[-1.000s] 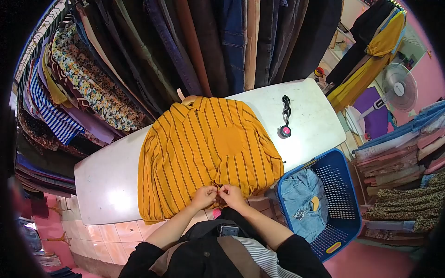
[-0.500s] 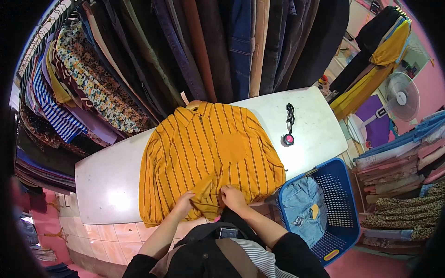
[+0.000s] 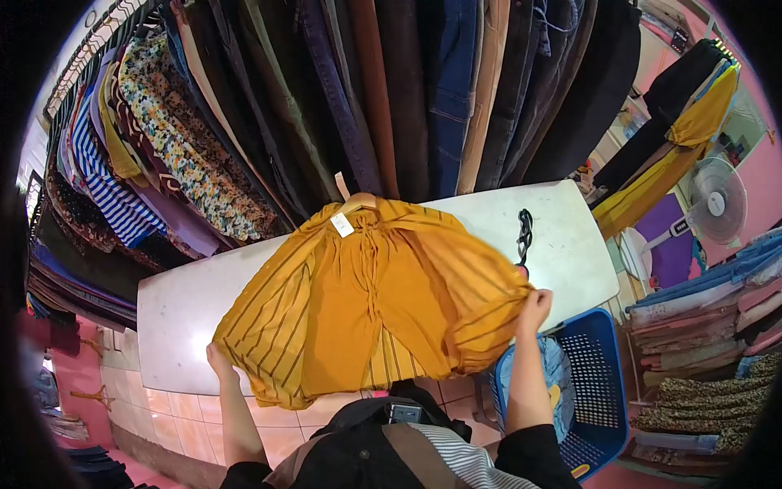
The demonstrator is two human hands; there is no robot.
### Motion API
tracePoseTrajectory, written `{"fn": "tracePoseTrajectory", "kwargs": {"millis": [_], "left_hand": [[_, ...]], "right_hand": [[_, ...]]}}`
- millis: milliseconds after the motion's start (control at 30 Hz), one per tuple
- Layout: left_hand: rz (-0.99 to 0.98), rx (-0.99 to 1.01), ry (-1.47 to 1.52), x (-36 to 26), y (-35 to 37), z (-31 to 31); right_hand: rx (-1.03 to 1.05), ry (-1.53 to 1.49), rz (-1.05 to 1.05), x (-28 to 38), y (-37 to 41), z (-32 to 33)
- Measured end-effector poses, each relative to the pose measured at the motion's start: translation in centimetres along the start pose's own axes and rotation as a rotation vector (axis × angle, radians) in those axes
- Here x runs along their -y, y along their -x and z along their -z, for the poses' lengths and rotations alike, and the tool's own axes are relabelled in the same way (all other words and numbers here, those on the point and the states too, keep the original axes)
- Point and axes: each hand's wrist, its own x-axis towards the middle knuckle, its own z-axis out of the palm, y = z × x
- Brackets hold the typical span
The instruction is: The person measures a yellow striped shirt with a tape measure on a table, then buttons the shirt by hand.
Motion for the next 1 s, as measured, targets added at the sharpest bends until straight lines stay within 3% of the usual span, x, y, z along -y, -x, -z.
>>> {"fn": "tracePoseTrajectory", "kwargs": {"millis": [67, 167, 233, 300, 367, 400, 567, 600, 700, 733, 800, 833, 900, 1000], "left_hand": [[-0.173, -0.107, -0.315, 2.3, -1.0, -1.0], [-0.83, -0.153, -0.952, 0.4, 5.2, -7.0], [-0.856, 0.23, -0.934, -1.0, 8.3, -10.5], [-0.777, 0.533, -1.107, -1.1, 11.6, -13.1], [-0.674, 0.705, -1.233, 0.1, 12.9, -14.3], [-0.619, 0.791, -1.293, 0.7, 13.2, -14.4], [-0.53, 0.816, -1.342, 0.7, 13.0, -12.6], [-0.529, 0.825, -1.343, 0.7, 13.1, -12.1], [-0.498, 0.875, -1.337, 0.0, 13.2, -11.1], [-0.511, 0.84, -1.291, -1.4, 13.8, -11.6], [-0.621, 0.804, -1.26, -1.8, 13.2, -12.7], [-0.671, 0.774, -1.246, -2.1, 12.9, -13.0], [-0.786, 0.661, -1.199, -1.6, 11.5, -15.0], [-0.894, 0.607, -1.146, -2.0, 9.1, -19.2]], "right_hand": [[-0.128, 0.281, 0.13, 1.4, -0.5, 0.3], [-0.158, 0.596, 0.443, 6.2, 4.5, -2.2], [0.17, 0.433, 0.559, 5.3, 6.7, -4.2], [0.454, 0.546, 0.778, 5.3, 9.8, -6.0], [0.704, 0.808, 0.865, 5.5, 12.3, -6.6], [0.72, 0.805, 0.849, 5.3, 12.5, -6.4], [0.85, 0.831, 0.716, 3.4, 10.8, -5.2], [0.799, 0.854, 0.8, 4.0, 10.2, -4.7], [1.013, 0.674, 0.657, 5.1, 6.6, -4.4], [1.079, 0.478, 0.404, 6.4, 4.6, -4.6], [0.661, 0.413, 0.378, 5.8, 1.2, -5.5], [0.389, 0.462, 0.578, 4.4, -1.4, -5.9], [0.315, 0.857, 0.358, 5.5, -4.1, -5.6], [0.387, 0.922, 0.305, 3.8, -5.9, -5.8]]}}
